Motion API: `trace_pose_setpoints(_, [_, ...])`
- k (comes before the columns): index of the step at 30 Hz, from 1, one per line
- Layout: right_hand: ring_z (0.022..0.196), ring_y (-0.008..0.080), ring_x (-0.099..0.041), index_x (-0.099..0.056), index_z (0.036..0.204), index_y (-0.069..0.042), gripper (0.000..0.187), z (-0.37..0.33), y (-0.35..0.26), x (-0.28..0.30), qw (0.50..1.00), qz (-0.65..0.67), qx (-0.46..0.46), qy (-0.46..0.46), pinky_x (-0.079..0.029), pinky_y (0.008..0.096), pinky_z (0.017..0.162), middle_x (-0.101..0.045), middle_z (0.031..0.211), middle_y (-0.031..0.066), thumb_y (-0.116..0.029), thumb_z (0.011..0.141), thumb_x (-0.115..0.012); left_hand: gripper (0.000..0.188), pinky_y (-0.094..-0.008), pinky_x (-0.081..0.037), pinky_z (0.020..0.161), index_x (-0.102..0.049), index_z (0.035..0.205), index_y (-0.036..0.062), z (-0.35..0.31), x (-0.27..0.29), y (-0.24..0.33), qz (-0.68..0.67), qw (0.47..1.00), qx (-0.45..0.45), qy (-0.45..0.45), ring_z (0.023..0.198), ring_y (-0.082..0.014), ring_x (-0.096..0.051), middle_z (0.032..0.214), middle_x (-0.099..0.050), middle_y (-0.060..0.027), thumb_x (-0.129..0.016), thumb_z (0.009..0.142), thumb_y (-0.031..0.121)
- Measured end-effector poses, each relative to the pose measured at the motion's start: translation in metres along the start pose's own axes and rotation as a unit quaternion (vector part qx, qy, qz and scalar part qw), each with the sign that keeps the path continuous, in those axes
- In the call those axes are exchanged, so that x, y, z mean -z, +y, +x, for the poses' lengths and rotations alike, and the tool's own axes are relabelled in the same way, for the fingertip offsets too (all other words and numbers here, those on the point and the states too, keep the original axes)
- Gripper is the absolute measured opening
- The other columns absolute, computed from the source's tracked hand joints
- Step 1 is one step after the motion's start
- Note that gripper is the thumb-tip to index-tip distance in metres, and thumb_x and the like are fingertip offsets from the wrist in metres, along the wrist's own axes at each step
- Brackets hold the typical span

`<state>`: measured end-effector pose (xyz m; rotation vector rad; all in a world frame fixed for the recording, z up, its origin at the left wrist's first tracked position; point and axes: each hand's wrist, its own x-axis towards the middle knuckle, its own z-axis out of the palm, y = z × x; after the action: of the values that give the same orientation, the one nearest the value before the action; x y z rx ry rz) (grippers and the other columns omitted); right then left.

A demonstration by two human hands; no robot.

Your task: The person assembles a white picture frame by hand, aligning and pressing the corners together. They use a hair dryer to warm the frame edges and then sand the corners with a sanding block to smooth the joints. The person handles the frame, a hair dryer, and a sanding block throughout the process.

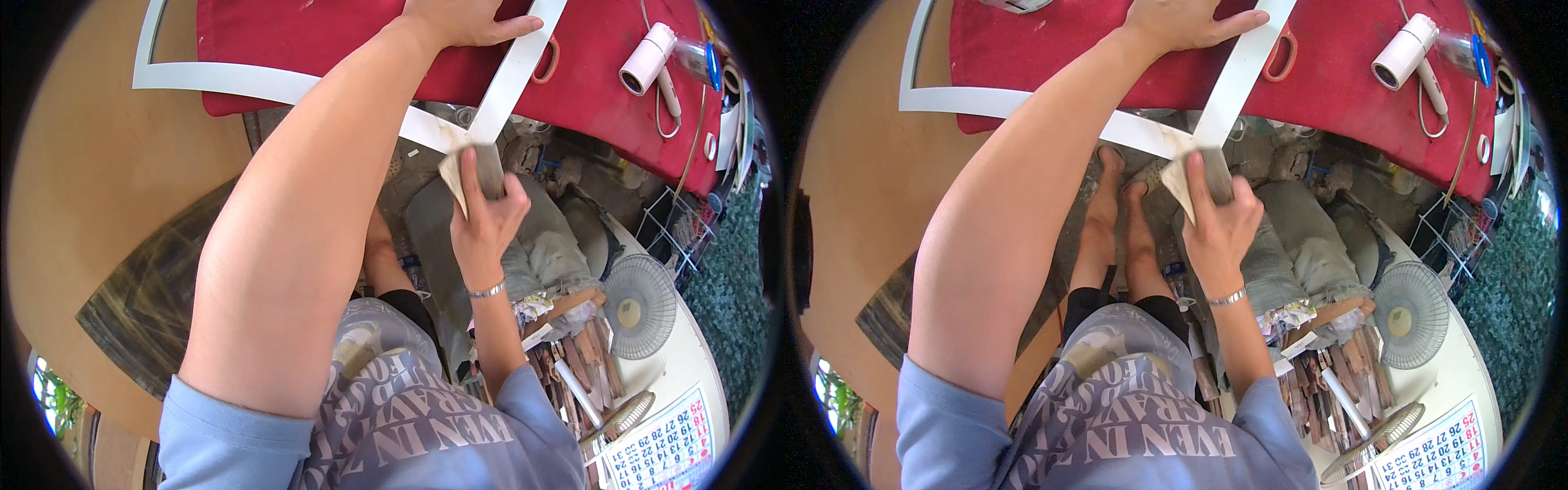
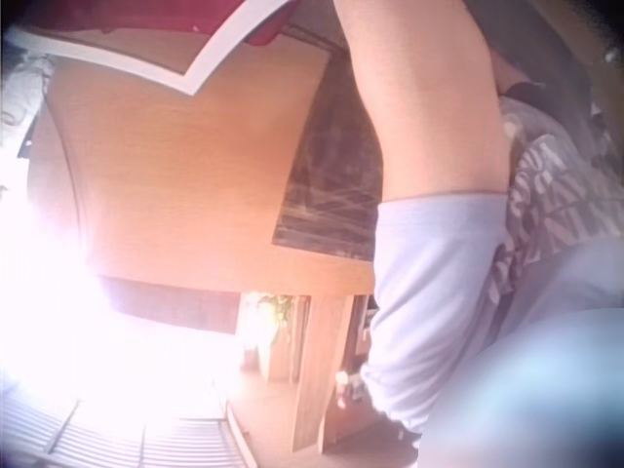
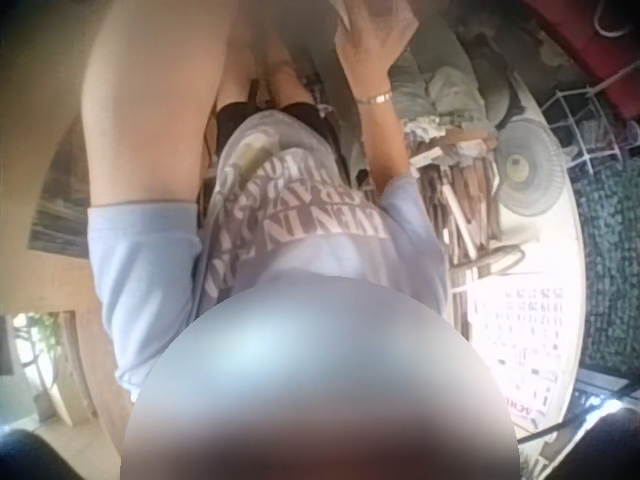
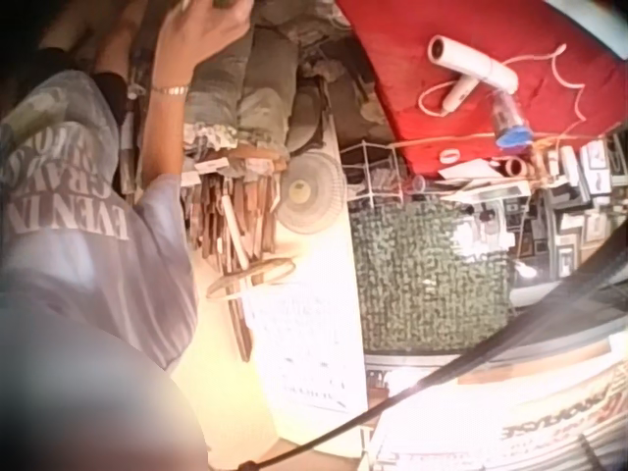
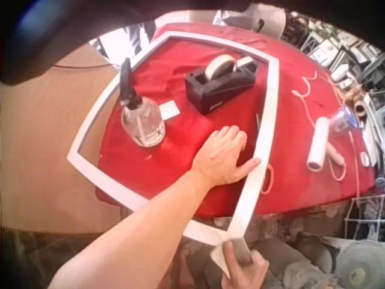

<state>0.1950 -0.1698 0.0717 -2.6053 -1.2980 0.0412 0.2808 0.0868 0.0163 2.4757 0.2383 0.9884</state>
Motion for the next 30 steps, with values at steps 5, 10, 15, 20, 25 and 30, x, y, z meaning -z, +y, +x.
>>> trace_pose_setpoints(5, [0.099, 0.0336, -0.051, -0.064, 0.144, -0.027, 0.076, -0.006, 0.011, -0.01, 1.0, 0.022, 0.009, -0.014, -0.043, 0.0428, 0.081, -0.049, 0.105, 0.0156, -0.003, 0.073, -0.077, 0.043, -0.0428, -0.045, 0.081, -0.056, 0.089, 0.0048, 0.0, 0.0, 0.0, 0.001, 1.0, -0.017, 0.022, 0.089, -0.0336, -0.057, 0.09, -0.055, -0.0147, -0.07, 0.09, 0.046])
trace_pose_setpoints(10, [0.106, 0.0351, -0.049, -0.067, 0.141, -0.025, 0.075, -0.022, 0.01, -0.006, 1.0, 0.011, 0.003, 0.002, -0.043, 0.0432, 0.093, -0.05, 0.114, 0.0167, -0.001, 0.072, -0.081, 0.042, -0.0431, -0.046, 0.082, -0.056, 0.088, 0.005, -0.001, 0.001, -0.001, -0.008, 1.0, -0.007, 0.008, 0.09, -0.0337, -0.057, 0.09, -0.055, -0.0146, -0.071, 0.09, 0.044])
trace_pose_setpoints(15, [0.101, 0.0328, -0.051, -0.062, 0.145, -0.028, 0.076, -0.001, 0.014, -0.02, 0.999, 0.014, 0.032, 0.022, -0.044, 0.0414, 0.085, -0.049, 0.107, 0.0149, -0.004, 0.075, -0.077, 0.041, -0.0429, -0.045, 0.081, -0.056, 0.087, 0.0053, -0.001, 0.002, 0.001, -0.011, 1.0, -0.017, 0.017, 0.089, -0.0336, -0.057, 0.089, -0.055, -0.0144, -0.071, 0.089, 0.043])
trace_pose_setpoints(20, [0.105, 0.0352, -0.05, -0.066, 0.143, -0.025, 0.078, -0.018, 0.009, 0.0, 1.0, 0.001, -0.004, -0.012, -0.044, 0.0441, 0.092, -0.052, 0.113, 0.0168, -0.001, 0.07, -0.081, 0.04, -0.0425, -0.045, 0.08, -0.056, 0.086, 0.0056, -0.001, 0.001, -0.001, -0.017, 1.0, -0.014, 0.011, 0.088, -0.0332, -0.057, 0.088, -0.055, -0.0136, -0.073, 0.089, 0.042])
trace_pose_setpoints(25, [0.105, 0.0344, -0.05, -0.066, 0.143, -0.025, 0.078, -0.005, 0.016, -0.015, 0.999, 0.008, 0.023, 0.031, -0.044, 0.0435, 0.092, -0.05, 0.116, 0.0182, 0.001, 0.071, -0.08, 0.039, -0.0424, -0.045, 0.08, -0.055, 0.085, 0.006, 0.0, 0.002, 0.001, -0.02, 1.0, -0.017, 0.017, 0.087, -0.033, -0.057, 0.087, -0.055, -0.0134, -0.073, 0.089, 0.041])
trace_pose_setpoints(30, [0.097, 0.0327, -0.051, -0.062, 0.146, -0.026, 0.073, -0.025, 0.014, 0.004, 0.998, -0.007, 0.021, 0.052, -0.045, 0.0408, 0.083, -0.053, 0.108, 0.0153, -0.005, 0.077, -0.076, 0.04, -0.0426, -0.045, 0.08, -0.055, 0.085, 0.006, -0.001, 0.0, 0.0, -0.021, 1.0, -0.012, 0.013, 0.087, -0.0334, -0.057, 0.087, -0.055, -0.0137, -0.073, 0.089, 0.041])
